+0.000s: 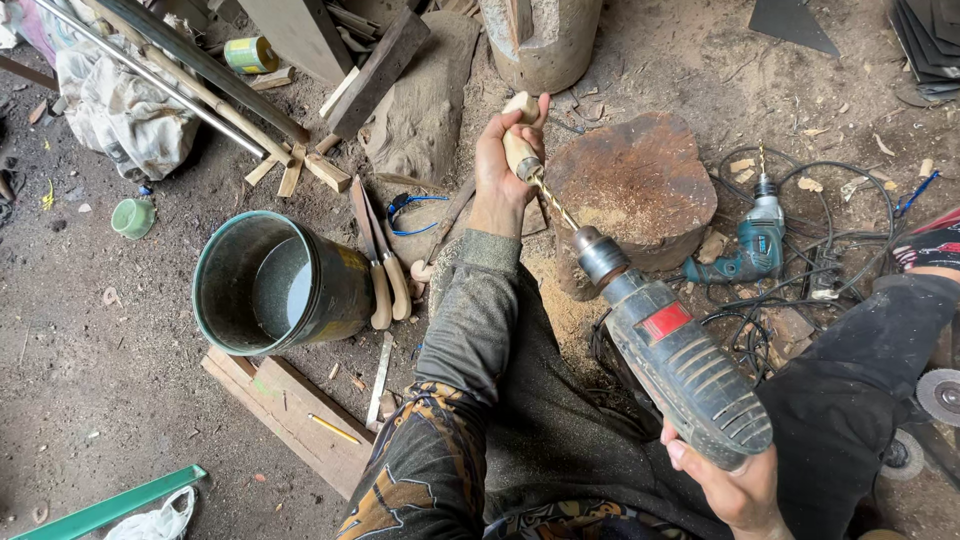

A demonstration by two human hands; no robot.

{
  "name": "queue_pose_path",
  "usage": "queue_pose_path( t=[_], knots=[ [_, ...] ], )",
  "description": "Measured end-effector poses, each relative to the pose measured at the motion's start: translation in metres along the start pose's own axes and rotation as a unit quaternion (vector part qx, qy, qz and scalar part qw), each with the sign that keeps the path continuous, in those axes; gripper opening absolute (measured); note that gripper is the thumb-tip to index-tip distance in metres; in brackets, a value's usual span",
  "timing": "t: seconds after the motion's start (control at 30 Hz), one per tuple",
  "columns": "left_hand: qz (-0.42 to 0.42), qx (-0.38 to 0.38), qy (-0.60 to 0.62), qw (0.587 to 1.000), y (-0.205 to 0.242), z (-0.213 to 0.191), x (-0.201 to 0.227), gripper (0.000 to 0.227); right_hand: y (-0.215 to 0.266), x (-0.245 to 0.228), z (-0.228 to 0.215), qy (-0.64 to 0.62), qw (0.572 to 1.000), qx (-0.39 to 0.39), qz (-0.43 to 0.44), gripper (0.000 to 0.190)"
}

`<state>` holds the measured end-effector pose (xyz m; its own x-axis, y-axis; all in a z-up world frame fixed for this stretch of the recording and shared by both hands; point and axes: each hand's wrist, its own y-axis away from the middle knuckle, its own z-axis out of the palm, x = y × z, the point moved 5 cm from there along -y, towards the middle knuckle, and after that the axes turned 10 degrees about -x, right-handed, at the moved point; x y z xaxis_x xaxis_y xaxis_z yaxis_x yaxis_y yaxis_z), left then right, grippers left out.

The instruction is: The person uses a corded power drill to bore a hole into a small wooden handle held in the left hand. The handle is positioned over a wooden stump, and the drill is operated with the right hand.

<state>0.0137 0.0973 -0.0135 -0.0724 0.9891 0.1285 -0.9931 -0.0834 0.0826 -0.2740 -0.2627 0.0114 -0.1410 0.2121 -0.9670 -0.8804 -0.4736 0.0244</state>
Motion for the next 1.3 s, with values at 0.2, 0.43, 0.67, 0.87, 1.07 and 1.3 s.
queue_pose_path(
  t=[0.2,0.43,0.67,0.87,1.07,1.3],
  knots=[
    [-0.011,-0.161,-0.112,0.981,0.010,0.041,-0.003,0.036,-0.002,0.001,-0.009,0.088,0.996,0.012,0.033,0.021],
    [-0.017,-0.107,-0.148,0.983,0.007,0.038,-0.011,0.038,-0.011,-0.001,-0.004,0.164,0.986,-0.001,-0.023,0.026],
    [-0.009,-0.080,-0.122,0.989,0.015,0.030,-0.031,0.037,-0.019,0.025,0.008,0.021,0.999,0.020,0.032,0.019],
    [0.061,-0.033,-0.039,0.997,0.019,0.018,-0.035,0.039,-0.033,0.023,0.020,-0.007,1.000,-0.009,0.020,0.015],
    [0.063,-0.090,-0.090,0.990,0.021,0.024,-0.028,0.042,-0.030,0.011,0.020,-0.012,1.000,-0.021,0.017,0.018],
    [0.058,-0.062,-0.074,0.994,0.025,0.028,-0.038,0.038,-0.032,0.015,0.028,-0.062,0.998,-0.010,0.012,0.020]
  ],
)
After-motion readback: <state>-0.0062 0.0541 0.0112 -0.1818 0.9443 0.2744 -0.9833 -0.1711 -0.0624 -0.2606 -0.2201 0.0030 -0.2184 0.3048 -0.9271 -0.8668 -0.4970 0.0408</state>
